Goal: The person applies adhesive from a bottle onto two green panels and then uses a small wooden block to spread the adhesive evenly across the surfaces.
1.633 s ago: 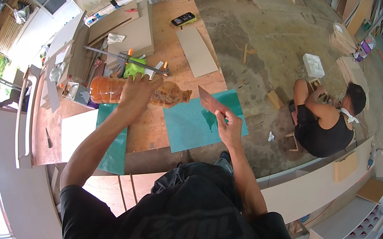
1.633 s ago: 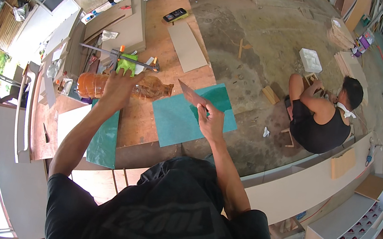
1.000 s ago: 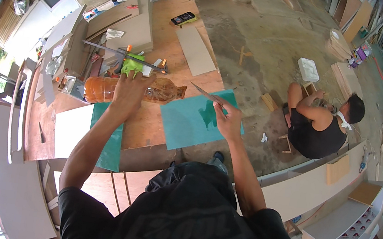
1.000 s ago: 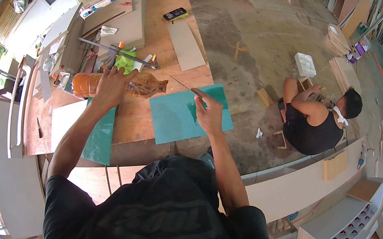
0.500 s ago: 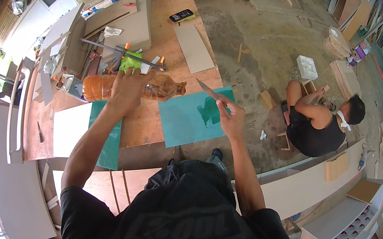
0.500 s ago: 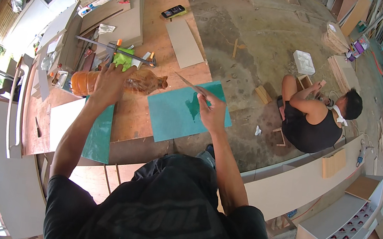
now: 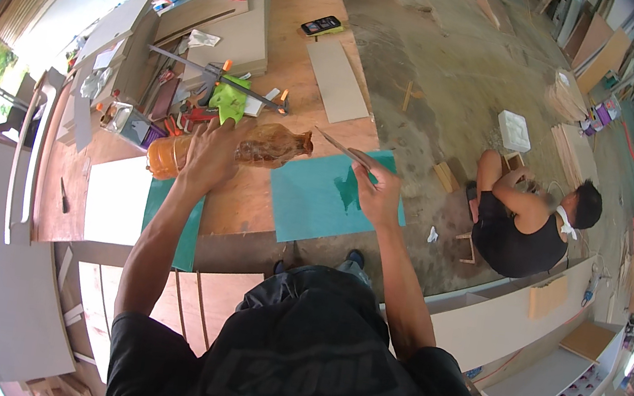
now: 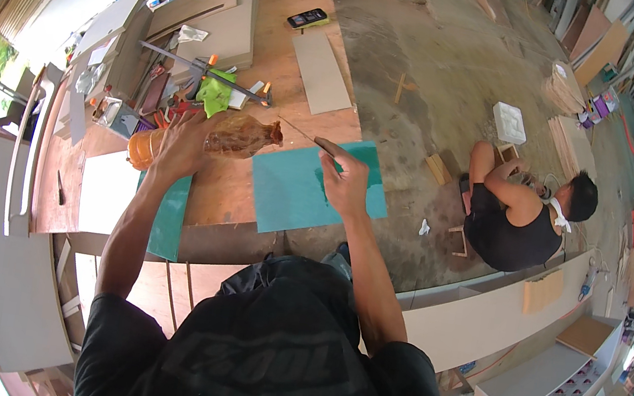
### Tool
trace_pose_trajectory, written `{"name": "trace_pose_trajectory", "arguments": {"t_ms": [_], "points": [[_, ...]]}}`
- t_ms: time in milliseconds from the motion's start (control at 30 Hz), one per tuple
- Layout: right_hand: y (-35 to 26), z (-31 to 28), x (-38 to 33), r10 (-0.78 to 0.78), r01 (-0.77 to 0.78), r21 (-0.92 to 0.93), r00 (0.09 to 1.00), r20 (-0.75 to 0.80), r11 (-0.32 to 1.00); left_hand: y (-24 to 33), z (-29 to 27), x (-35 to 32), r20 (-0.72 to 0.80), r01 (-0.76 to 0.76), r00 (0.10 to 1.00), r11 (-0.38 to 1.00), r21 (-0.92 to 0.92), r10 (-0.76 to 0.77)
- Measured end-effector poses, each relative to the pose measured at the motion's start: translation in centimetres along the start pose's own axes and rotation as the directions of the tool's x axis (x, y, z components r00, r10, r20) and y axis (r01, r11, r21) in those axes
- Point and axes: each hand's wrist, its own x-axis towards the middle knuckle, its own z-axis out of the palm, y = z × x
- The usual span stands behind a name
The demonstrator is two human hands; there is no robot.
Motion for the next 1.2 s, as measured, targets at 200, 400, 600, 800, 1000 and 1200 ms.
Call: {"name": "trace_pose_trajectory", "arguments": {"t_ms": [200,400,600,800,1000,1200], "points": [[0.0,1.3,-0.2,-0.05,0.053,0.126,0.998,-0.028,0.991,-0.3,-0.2,-0.7,0.007,0.049,0.999,0.994,-0.099,-0.048],[3.7,2.1,-0.9,-0.217,0.218,-0.013,0.975,0.049,0.976,-2.0,1.9,-1.6,0.079,0.191,0.981,0.815,-0.547,-0.177],[11.3,0.4,-4.6,-0.075,0.168,-0.482,0.976,0.205,0.86,-5.2,6.3,-3.6,-0.042,0.26,0.897,0.604,-0.754,-0.439],[11.2,6.8,-6.0,-0.154,0.283,-0.663,0.957,0.248,0.693,-8.0,16.1,-3.0,-0.176,0.21,0.579,0.355,-0.911,-0.796],[16.0,9.7,-10.5,-0.075,0.527,-0.657,0.807,0.585,0.539,-6.8,22.5,-3.7,-0.129,0.253,0.468,0.272,-0.928,-0.874],[14.2,8.9,-4.6,0.001,0.3,-0.772,0.932,0.363,0.561,-6.8,25.3,-6.5,-0.102,0.206,0.574,0.264,-0.942,-0.812]]}}
